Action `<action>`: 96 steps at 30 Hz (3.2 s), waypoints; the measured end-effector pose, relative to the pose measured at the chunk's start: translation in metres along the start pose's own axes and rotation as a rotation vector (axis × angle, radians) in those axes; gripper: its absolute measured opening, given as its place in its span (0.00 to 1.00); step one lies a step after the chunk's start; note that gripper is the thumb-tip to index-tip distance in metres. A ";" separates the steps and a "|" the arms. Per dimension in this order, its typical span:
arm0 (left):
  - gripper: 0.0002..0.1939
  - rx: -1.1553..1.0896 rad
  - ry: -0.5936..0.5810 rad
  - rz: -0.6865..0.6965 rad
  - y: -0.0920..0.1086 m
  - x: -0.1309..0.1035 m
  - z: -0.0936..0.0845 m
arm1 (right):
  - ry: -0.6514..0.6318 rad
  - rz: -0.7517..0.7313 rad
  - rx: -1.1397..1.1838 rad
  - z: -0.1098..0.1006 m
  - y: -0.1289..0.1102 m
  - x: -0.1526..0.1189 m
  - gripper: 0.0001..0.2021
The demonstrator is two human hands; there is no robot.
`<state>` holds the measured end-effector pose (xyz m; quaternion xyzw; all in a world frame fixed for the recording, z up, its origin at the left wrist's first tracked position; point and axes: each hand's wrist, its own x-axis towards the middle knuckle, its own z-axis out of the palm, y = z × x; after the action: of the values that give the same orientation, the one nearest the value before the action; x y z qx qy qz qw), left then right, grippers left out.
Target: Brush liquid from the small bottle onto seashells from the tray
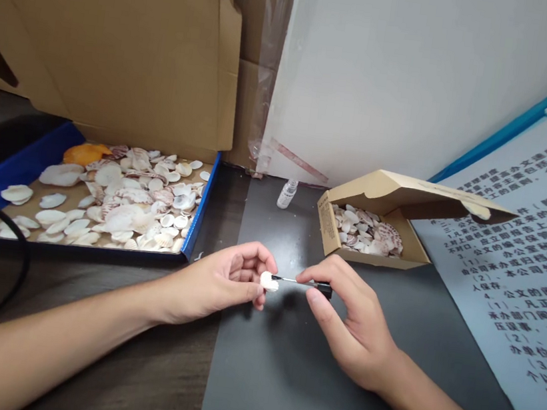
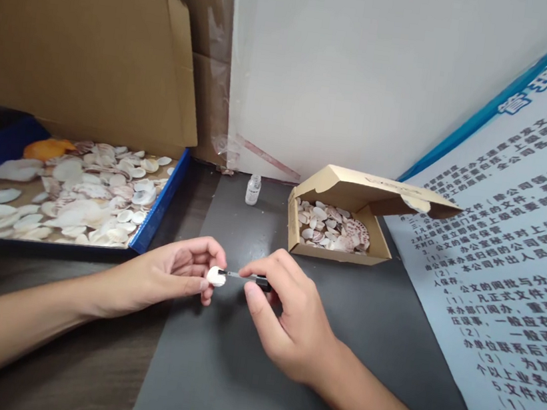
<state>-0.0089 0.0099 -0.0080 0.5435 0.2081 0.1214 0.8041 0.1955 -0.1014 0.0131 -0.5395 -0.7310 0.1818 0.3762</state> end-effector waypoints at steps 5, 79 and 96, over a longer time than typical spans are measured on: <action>0.11 0.008 0.024 -0.010 0.001 -0.001 0.001 | -0.010 -0.015 0.025 -0.002 -0.001 -0.002 0.08; 0.14 0.029 0.011 0.007 0.003 -0.003 0.004 | 0.156 0.055 0.021 0.005 0.005 -0.002 0.06; 0.14 0.049 0.021 -0.004 0.004 -0.003 0.005 | 0.151 0.051 0.022 0.005 0.004 -0.002 0.07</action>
<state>-0.0094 0.0060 -0.0019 0.5613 0.2206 0.1203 0.7885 0.1946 -0.1015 0.0064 -0.5660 -0.6846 0.1582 0.4312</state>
